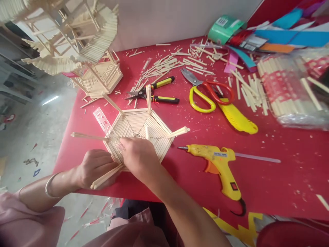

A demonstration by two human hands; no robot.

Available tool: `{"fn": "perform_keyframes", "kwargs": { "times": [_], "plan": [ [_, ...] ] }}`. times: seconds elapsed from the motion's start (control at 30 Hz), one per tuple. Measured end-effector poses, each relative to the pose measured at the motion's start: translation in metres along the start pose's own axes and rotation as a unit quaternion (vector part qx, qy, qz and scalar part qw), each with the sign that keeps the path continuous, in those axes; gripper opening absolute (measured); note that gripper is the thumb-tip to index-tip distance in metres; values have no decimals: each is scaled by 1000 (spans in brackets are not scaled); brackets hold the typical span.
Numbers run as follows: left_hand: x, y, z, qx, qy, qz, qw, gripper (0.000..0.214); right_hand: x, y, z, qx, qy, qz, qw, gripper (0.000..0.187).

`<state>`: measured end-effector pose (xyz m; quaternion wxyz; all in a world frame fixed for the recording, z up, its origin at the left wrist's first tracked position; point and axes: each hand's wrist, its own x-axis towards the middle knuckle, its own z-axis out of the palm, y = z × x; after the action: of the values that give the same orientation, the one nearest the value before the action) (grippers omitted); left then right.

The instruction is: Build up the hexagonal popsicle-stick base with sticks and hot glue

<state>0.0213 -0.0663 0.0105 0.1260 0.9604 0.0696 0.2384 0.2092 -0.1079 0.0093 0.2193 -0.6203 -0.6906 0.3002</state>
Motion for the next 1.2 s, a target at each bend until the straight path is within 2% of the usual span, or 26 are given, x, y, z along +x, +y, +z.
{"fn": "perform_keyframes", "kwargs": {
  "times": [0.1,0.5,0.87,1.07,1.2],
  "plan": [
    [4,1,-2,-12,11,20,1000,13,0,1,1,3,-2,4,1000,22],
    [5,1,0,-14,18,13,1000,23,-1,2,1,7,7,5,1000,19],
    [4,1,2,-9,36,25,999,26,-2,4,1,7,14,-7,1000,23],
    [8,2,-2,-9,23,23,999,29,-1,3,1,-11,9,-1,1000,21],
    [3,1,-1,-10,27,9,1000,22,-1,-1,-2,-21,-5,10,1000,20]
  ]
}}
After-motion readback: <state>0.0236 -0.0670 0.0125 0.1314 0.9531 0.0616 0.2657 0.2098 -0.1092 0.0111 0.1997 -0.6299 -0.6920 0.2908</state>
